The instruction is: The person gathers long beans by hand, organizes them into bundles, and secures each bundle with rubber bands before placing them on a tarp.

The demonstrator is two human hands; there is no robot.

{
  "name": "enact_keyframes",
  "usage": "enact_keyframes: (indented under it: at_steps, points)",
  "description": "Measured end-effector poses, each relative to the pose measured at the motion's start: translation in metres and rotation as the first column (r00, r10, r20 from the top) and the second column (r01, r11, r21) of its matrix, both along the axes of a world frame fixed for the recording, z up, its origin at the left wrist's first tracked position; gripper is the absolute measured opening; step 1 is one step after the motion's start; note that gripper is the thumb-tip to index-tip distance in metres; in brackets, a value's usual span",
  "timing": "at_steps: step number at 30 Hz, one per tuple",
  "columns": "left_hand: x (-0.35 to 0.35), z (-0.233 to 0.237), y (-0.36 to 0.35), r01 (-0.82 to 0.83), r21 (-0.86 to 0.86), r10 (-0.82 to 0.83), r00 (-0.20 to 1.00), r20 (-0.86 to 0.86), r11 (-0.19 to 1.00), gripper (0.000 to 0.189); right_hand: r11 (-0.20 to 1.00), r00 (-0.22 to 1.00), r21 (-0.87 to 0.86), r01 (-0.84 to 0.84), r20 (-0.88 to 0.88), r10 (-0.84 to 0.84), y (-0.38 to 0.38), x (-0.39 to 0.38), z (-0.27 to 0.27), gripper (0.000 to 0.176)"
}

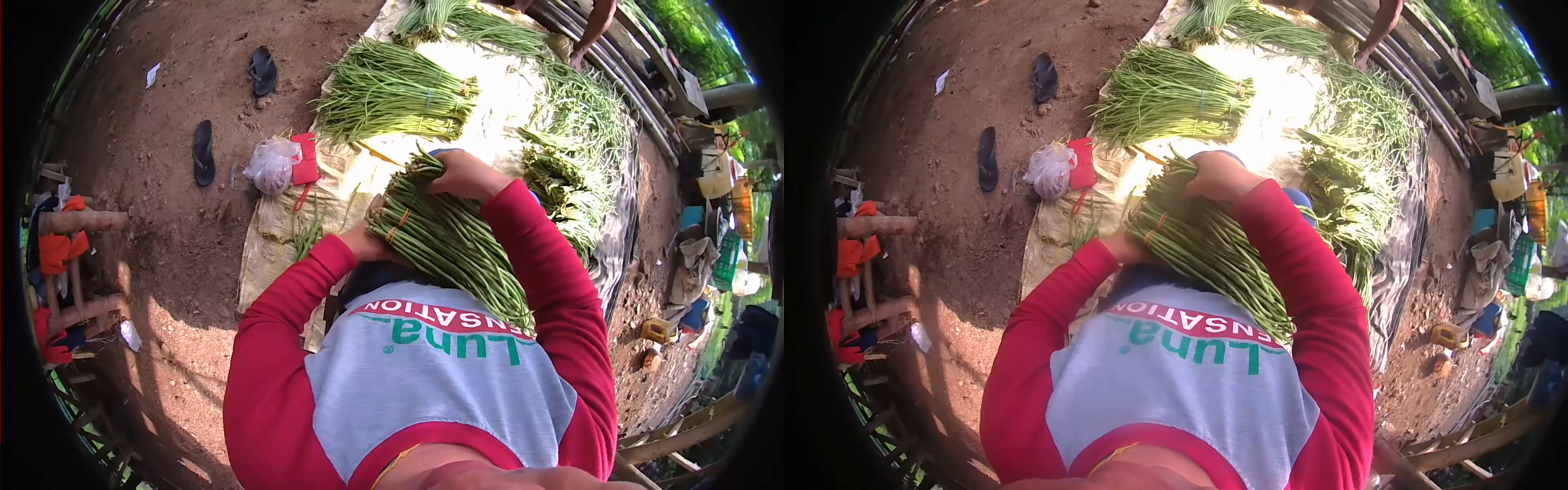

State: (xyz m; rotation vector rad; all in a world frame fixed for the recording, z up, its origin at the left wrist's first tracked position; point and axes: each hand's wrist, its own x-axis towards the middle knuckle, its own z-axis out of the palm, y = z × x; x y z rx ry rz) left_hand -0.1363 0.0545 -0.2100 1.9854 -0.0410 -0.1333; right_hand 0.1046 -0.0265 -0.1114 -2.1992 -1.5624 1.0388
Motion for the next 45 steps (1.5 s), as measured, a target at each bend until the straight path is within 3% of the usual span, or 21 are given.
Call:
enact_keyframes:
  at_steps: [3,5,10,12,13,17,19,20,21,24,25,27,29,30,32,37,39,40,41,43,45]
  points:
    - [0.020,0.011,0.004,0.086,0.252,-0.145,0.963,0.226,0.964,0.060,0.999,0.998,0.028,0.033,-0.054,-0.031,-0.009,-0.003,0.026,0.047]
    - [0.037,0.020,0.001,0.268,-0.013,-0.268,0.963,-0.030,0.963,0.060,0.990,0.992,0.077,0.114,0.049,-0.118,-0.019,-0.009,0.046,0.048]
    - [0.076,0.065,-0.053,0.075,-0.741,0.171,0.953,0.250,0.667,0.064,0.909,0.947,0.331,0.254,0.104,-0.303,-0.046,-0.025,0.097,0.046]
    - [0.102,0.088,-0.061,-0.121,-0.513,0.214,0.969,0.126,0.850,0.061,0.789,0.921,0.553,0.269,0.092,-0.378,-0.054,-0.024,0.109,0.040]
    - [0.127,0.094,-0.066,-0.193,-0.345,0.331,0.852,0.405,0.918,0.061,0.731,0.914,0.610,0.306,0.027,-0.405,-0.054,-0.026,0.131,0.041]
    - [0.155,0.189,-0.028,0.017,-0.823,0.370,0.888,0.274,0.567,0.073,0.459,0.913,0.869,0.186,0.020,-0.407,-0.044,-0.018,0.193,0.036]
    - [0.147,0.239,0.001,-0.226,-0.310,0.366,0.761,0.536,0.924,0.069,0.259,0.965,0.935,0.242,-0.203,-0.168,-0.036,-0.029,0.233,0.032]
    - [0.147,0.267,0.013,-0.315,-0.091,0.250,0.510,0.823,0.945,0.060,0.378,0.935,0.856,0.353,-0.328,-0.130,-0.041,-0.035,0.255,0.037]
    - [0.149,0.285,0.021,-0.141,-0.314,0.339,0.541,0.770,0.939,0.056,0.235,0.811,0.841,0.487,-0.536,0.234,-0.033,-0.028,0.256,0.041]
    - [0.149,0.352,0.038,0.026,-0.061,0.035,0.586,0.810,0.998,0.072,0.138,0.464,0.564,0.814,-0.775,0.429,-0.047,-0.029,0.253,0.025]
    - [0.152,0.363,0.037,0.181,-0.020,-0.086,0.558,0.825,0.983,0.090,0.105,0.952,0.946,0.305,-0.299,-0.071,-0.064,-0.008,0.216,0.036]
    - [0.147,0.359,0.024,-0.046,0.222,-0.155,0.575,0.803,0.974,0.079,0.041,0.845,0.861,0.508,-0.506,0.173,-0.065,-0.022,0.204,0.042]
    - [0.145,0.347,0.000,-0.290,0.545,-0.251,0.656,0.712,0.787,0.078,0.382,0.019,0.450,0.807,-0.667,0.745,-0.093,-0.013,0.163,0.050]
    - [0.155,0.316,-0.011,-0.250,0.575,-0.264,0.700,0.663,0.779,0.077,0.276,0.145,0.375,0.885,-0.785,0.602,-0.108,-0.022,0.137,0.055]
    - [0.160,0.249,-0.047,-0.153,0.603,-0.246,0.814,0.526,0.783,0.072,0.136,-0.054,0.008,0.991,-0.892,0.449,-0.144,-0.040,0.076,0.070]
    - [0.153,0.134,-0.120,-0.075,0.584,-0.193,0.903,0.383,0.808,0.077,0.014,-0.217,-0.220,0.975,-0.950,0.223,-0.215,-0.065,-0.014,0.059]
    - [0.158,0.137,-0.120,-0.047,0.559,-0.153,0.940,0.305,0.828,0.080,0.208,0.341,0.270,0.940,-0.719,-0.606,-0.270,-0.039,-0.075,0.052]
    - [0.161,0.138,-0.120,-0.034,0.570,-0.156,0.947,0.282,0.821,0.081,0.321,0.648,0.629,0.708,-0.396,-0.651,-0.264,-0.031,-0.037,0.044]
    - [0.163,0.140,-0.120,-0.023,0.583,-0.159,0.953,0.259,0.812,0.081,0.317,0.345,0.164,0.934,-0.638,-0.688,-0.271,-0.009,-0.020,0.035]
    - [0.163,0.132,-0.123,-0.041,0.641,-0.168,0.951,0.261,0.767,0.082,0.038,0.138,0.154,0.987,-0.709,-0.691,-0.261,0.002,-0.003,0.029]
    - [0.166,0.130,-0.124,-0.050,0.683,-0.189,0.944,0.272,0.729,0.082,-0.085,0.197,0.417,0.905,-0.587,-0.785,-0.281,0.028,-0.043,0.026]
